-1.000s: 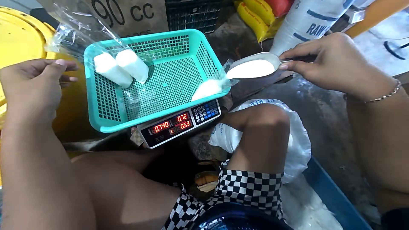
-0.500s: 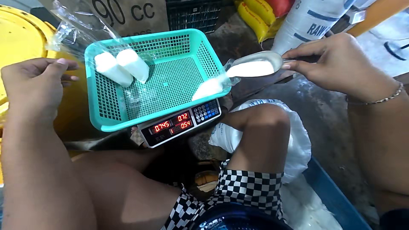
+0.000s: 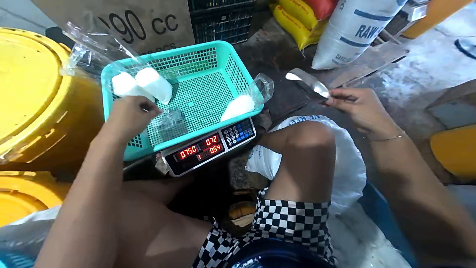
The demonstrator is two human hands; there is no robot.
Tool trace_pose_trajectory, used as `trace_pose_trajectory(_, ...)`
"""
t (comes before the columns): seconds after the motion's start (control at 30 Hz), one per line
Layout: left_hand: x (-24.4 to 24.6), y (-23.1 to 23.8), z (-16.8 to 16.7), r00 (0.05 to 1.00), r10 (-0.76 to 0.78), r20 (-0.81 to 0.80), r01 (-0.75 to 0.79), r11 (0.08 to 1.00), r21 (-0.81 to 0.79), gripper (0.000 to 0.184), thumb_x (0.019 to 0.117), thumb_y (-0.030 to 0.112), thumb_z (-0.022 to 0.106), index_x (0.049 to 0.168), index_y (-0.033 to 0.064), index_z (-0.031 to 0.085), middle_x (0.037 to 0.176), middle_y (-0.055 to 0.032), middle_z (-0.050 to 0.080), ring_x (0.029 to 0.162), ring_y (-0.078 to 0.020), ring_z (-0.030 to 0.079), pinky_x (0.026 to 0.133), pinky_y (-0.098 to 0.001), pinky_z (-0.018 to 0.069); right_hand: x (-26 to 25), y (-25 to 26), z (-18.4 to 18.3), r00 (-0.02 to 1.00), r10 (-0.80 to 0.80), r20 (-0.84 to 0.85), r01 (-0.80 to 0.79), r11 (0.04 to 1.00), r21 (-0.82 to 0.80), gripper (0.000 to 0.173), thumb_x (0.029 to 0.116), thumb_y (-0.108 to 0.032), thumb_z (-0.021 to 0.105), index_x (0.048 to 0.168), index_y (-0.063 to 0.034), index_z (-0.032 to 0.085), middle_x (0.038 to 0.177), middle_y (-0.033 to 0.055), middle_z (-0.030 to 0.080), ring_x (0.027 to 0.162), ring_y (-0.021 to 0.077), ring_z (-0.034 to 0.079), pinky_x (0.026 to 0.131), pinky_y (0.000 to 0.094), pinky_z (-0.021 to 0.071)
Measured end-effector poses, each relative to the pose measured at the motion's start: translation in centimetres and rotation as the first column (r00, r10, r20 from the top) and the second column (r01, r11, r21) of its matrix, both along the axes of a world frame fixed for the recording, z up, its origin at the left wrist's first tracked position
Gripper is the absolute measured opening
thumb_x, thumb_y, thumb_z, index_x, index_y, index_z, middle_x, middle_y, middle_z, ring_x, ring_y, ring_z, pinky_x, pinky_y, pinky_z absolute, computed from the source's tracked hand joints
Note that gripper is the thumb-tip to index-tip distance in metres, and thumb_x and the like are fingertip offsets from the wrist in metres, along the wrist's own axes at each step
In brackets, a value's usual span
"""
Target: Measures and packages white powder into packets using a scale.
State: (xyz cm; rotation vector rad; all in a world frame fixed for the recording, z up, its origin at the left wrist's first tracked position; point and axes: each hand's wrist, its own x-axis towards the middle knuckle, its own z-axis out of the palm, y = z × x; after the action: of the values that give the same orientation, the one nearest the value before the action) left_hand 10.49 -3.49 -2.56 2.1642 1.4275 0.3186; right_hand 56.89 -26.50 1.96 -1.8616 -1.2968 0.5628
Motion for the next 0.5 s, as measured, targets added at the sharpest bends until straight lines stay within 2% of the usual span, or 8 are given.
trace_pose_trajectory(0.07, 1.6, 0.5, -1.3, 0.982, -0.04, -0.184, 0.009, 0.986, -0.164, 0.042, 0.0955, 0.02, 0.075, 0.121, -0.0112, 0.064, 0.116, -0.0353, 0.064, 0.112, -0.0543, 0.06, 0.097, -0.0735, 0.0422, 1.0, -2.8, -0.4, 0.989, -0.11, 0.099, 0.112, 0.993, -0.022, 0.021, 0.0986, -0.001, 0.062, 0.118, 0.0053, 0.067, 0.105, 0.011, 0.069, 0.091, 0.008, 0.064, 0.088, 0.0271, 0.0547)
trace_pose_trajectory(0.13, 2.5, 1.4, -2.7, 0.954, -0.07, -0.291, -0.005, 0.968, -0.251, 0.064, 0.0904, 0.023, 0.081, 0.136, -0.0124, 0.054, 0.129, -0.0396, 0.056, 0.123, -0.0573, 0.053, 0.102, -0.0727, 0.0395, 2.8, -5.7, -1.5, 0.944, -0.223, 0.243, 0.238, 0.971, -0.034, 0.026, 0.1002, -0.005, 0.063, 0.122, 0.0091, 0.065, 0.114, 0.0228, 0.068, 0.099, 0.02, 0.066, 0.095, 0.0371, 0.0531)
trace_pose_trajectory(0.17, 2.7, 1.9, -3.4, 0.947, -0.078, -0.312, -0.006, 0.966, -0.258, 0.07, 0.0876, 0.025, 0.084, 0.138, -0.0124, 0.051, 0.132, -0.0405, 0.053, 0.124, -0.0575, 0.052, 0.102, -0.072, 0.0403, 4.1, -7.4, -2.4, 0.918, -0.261, 0.298, 0.284, 0.958, -0.037, 0.029, 0.1006, -0.006, 0.064, 0.123, 0.012, 0.064, 0.117, 0.0287, 0.067, 0.103, 0.0283, 0.067, 0.097, 0.0437, 0.0519)
trace_pose_trajectory(0.23, 2.8, 2.5, -4.0, 0.937, -0.078, -0.339, -0.009, 0.969, -0.248, 0.077, 0.0841, 0.025, 0.087, 0.139, -0.0125, 0.049, 0.136, -0.0405, 0.049, 0.126, -0.0568, 0.051, 0.102, -0.0708, 0.0417, 6.5, -11.0, -4.7, 0.877, -0.31, 0.367, 0.356, 0.932, -0.063, 0.031, 0.1004, -0.007, 0.064, 0.122, 0.0149, 0.064, 0.113, 0.0331, 0.067, 0.099, 0.0341, 0.067, 0.094, 0.0476, 0.0518)
trace_pose_trajectory(0.3, 2.9, 2.8, -4.0, 0.922, -0.089, -0.377, -0.003, 0.972, -0.236, 0.08, 0.0817, 0.025, 0.089, 0.139, -0.0128, 0.049, 0.136, -0.0405, 0.048, 0.124, -0.0562, 0.053, 0.101, -0.0691, 0.0437, 7.2, -14.2, -6.7, 0.854, -0.34, 0.395, 0.43, 0.887, -0.165, 0.03, 0.1006, -0.009, 0.063, 0.119, 0.0143, 0.066, 0.108, 0.0324, 0.068, 0.095, 0.0342, 0.066, 0.091, 0.0486, 0.0518)
trace_pose_trajectory(0.33, 2.9, 2.8, -4.1, 0.912, -0.096, -0.398, 0.001, 0.973, -0.232, 0.08, 0.081, 0.025, 0.09, 0.139, -0.0128, 0.049, 0.136, -0.0402, 0.049, 0.123, -0.0558, 0.053, 0.101, -0.0685, 0.0446, 7.4, -15.4, -7.8, 0.851, -0.337, 0.402, 0.457, 0.853, -0.252, 0.028, 0.1012, -0.009, 0.063, 0.117, 0.0136, 0.067, 0.106, 0.0328, 0.068, 0.095, 0.038, 0.066, 0.091, 0.0537, 0.0504)
trace_pose_trajectory(0.43, 3.0, 3.1, -4.2, 0.899, -0.12, -0.42, 0.005, 0.964, -0.264, 0.077, 0.0818, 0.025, 0.089, 0.137, -0.0126, 0.05, 0.128, -0.0373, 0.055, 0.119, -0.0529, 0.057, 0.1, -0.0667, 0.0453, 7.6, -17.3, -11.0, 0.884, -0.245, 0.399, 0.442, 0.72, -0.535, 0.024, 0.1012, -0.007, 0.062, 0.116, 0.0106, 0.07, 0.113, 0.0358, 0.067, 0.11, 0.0529, 0.063, 0.098, 0.0709, 0.0426)
trace_pose_trajectory(0.5, 3.3, 3.2, -4.1, 0.911, -0.134, -0.391, 0.002, 0.948, -0.32, 0.07, 0.0843, 0.021, 0.087, 0.135, -0.0112, 0.051, 0.117, -0.033, 0.064, 0.112, -0.0492, 0.062, 0.099, -0.0653, 0.0461, 7.2, -16.8, -12.3, 0.903, -0.211, 0.373, 0.402, 0.719, -0.567, 0.026, 0.101, -0.006, 0.063, 0.121, 0.0101, 0.067, 0.119, 0.0345, 0.066, 0.116, 0.0504, 0.062, 0.102, 0.0661, 0.0432)
